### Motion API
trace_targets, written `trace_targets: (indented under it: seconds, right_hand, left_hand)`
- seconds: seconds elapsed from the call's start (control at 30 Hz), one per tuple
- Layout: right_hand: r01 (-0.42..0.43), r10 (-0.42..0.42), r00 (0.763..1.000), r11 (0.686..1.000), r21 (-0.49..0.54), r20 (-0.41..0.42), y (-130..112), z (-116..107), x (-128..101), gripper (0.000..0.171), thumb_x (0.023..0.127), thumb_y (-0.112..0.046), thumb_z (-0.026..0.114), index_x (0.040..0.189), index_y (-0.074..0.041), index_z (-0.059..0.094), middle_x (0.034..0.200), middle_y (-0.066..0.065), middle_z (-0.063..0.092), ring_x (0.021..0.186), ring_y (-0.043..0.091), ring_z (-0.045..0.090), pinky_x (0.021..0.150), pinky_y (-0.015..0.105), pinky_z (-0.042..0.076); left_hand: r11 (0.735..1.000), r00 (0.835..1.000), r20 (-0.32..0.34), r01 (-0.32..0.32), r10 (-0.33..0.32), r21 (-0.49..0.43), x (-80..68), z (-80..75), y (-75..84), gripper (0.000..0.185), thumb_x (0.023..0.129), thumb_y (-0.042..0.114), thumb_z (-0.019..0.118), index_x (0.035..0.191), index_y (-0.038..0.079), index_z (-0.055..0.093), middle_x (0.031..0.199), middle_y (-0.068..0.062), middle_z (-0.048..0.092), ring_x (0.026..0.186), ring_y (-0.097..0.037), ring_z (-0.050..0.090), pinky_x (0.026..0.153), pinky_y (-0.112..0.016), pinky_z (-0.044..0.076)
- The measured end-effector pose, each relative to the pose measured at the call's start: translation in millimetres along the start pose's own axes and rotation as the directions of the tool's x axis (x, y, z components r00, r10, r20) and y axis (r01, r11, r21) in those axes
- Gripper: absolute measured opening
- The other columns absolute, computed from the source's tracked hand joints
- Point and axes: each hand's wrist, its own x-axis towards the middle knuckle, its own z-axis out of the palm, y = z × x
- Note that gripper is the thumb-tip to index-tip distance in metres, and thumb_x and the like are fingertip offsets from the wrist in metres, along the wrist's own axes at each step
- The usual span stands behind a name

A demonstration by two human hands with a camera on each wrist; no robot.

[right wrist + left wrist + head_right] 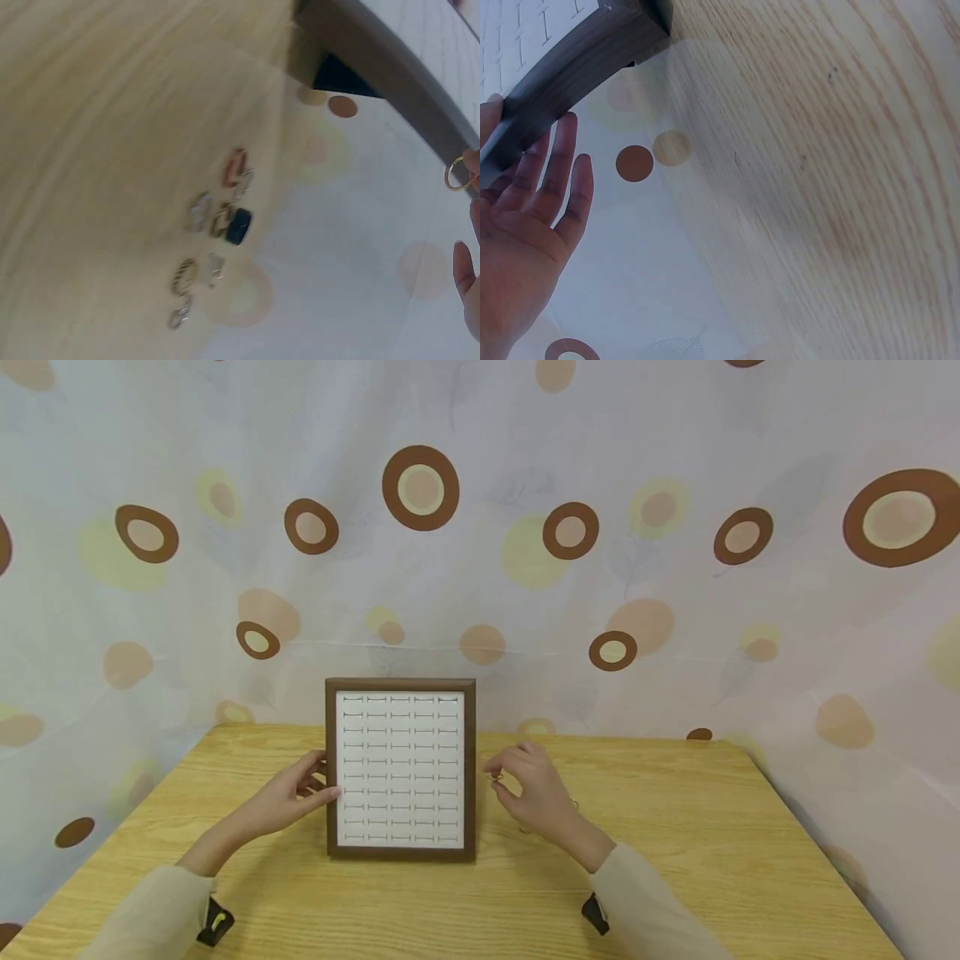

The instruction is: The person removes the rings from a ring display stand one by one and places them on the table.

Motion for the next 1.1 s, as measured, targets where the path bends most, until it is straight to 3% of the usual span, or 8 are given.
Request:
trace_targets:
  seconds: [0.17, 0.37, 0.67, 0.83, 1.1]
  right_hand:
    - [-0.03, 0.033, 0.996, 0.999, -0.033, 0.078, 9.6, -0.4, -17.0, 0.028, 0.067, 0.005, 0.075, 0.086, -0.012, 0.063, 0.081, -0.002, 0.065, 0.075, 0.012, 0.05, 0.069, 0.029, 0.04]
    - [-0.056, 0.066, 0.976, 0.997, -0.052, 0.21, 17.8, 1.5, -29.8, 0.026, 0.065, 0.004, 0.076, 0.084, -0.009, 0.065, 0.077, -0.003, 0.064, 0.072, 0.014, 0.051, 0.069, 0.03, 0.041]
    - [-0.114, 0.116, 0.888, 0.993, -0.031, 0.444, 24.0, 9.8, -38.6, 0.019, 0.072, 0.005, 0.067, 0.083, -0.01, 0.066, 0.079, -0.004, 0.064, 0.073, 0.012, 0.048, 0.068, 0.025, 0.038]
    - [-0.151, 0.147, 0.854, 0.988, -0.031, 0.499, 23.7, 13.9, -42.8, 0.02, 0.072, 0.004, 0.07, 0.083, -0.013, 0.066, 0.08, -0.005, 0.065, 0.074, 0.01, 0.048, 0.07, 0.026, 0.037]
    - [-0.144, 0.129, 0.838, 0.99, -0.014, 0.53, 24.7, 16.7, -44.7, 0.017, 0.073, 0.0, 0.072, 0.081, -0.014, 0.066, 0.077, -0.005, 0.064, 0.073, 0.012, 0.047, 0.068, 0.024, 0.036]
  left_hand:
    - [1.0, 1.0, 0.003, -0.006, 0.006, -0.008, -0.1, -0.6, 0.0, 0.052, 0.089, 0.028, 0.059, 0.128, 0.0, 0.039, 0.11, -0.017, 0.058, 0.086, -0.018, 0.061, 0.07, -0.025, 0.051]
    - [1.0, 1.0, -0.001, 0.006, -0.006, -0.004, 0.9, -0.9, 0.4, 0.053, 0.089, 0.029, 0.059, 0.129, 0.002, 0.039, 0.11, -0.015, 0.058, 0.087, -0.017, 0.061, 0.071, -0.023, 0.05]
    - [1.0, 1.0, -0.007, 0.001, -0.001, -0.001, 1.1, -0.7, -2.8, 0.053, 0.089, 0.029, 0.059, 0.129, 0.002, 0.038, 0.11, -0.014, 0.058, 0.086, -0.017, 0.061, 0.07, -0.023, 0.051]
    - [1.0, 1.0, 0.0, 0.005, -0.005, -0.011, 0.9, -0.2, -2.5, 0.053, 0.089, 0.03, 0.06, 0.129, 0.002, 0.039, 0.109, -0.014, 0.058, 0.086, -0.017, 0.061, 0.071, -0.025, 0.051]
    - [1.0, 1.0, -0.002, 0.012, -0.012, -0.007, 0.3, -0.2, -1.6, 0.052, 0.089, 0.029, 0.06, 0.128, 0.003, 0.039, 0.11, -0.014, 0.057, 0.087, -0.017, 0.061, 0.071, -0.024, 0.051]
